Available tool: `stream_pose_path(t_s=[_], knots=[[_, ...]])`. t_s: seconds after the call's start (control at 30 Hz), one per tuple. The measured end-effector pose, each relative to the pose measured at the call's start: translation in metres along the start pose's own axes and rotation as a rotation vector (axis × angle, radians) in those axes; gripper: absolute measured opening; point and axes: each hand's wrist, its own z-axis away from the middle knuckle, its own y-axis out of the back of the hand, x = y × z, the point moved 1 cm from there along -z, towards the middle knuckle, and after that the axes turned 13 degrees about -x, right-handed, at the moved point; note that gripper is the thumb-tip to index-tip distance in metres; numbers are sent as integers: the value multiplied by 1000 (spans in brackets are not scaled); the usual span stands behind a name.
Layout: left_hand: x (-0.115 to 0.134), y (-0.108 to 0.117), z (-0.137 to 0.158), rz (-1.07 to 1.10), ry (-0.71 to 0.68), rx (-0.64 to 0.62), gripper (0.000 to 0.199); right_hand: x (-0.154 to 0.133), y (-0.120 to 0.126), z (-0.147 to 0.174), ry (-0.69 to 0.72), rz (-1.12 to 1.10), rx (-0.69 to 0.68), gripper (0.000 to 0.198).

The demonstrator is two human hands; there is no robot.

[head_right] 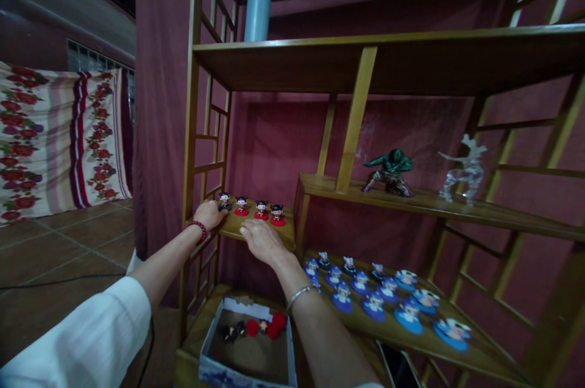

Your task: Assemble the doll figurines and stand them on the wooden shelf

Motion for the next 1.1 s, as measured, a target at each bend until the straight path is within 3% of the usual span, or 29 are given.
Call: stream_pose_path(t_s=[0.23, 1.1], knots=[[12, 1, -7, 8, 137, -39, 48, 1, -3, -1, 1, 7, 38, 36], [11, 0, -16, -21, 142, -6, 52, 3, -5, 0, -26, -2, 57, 33]])
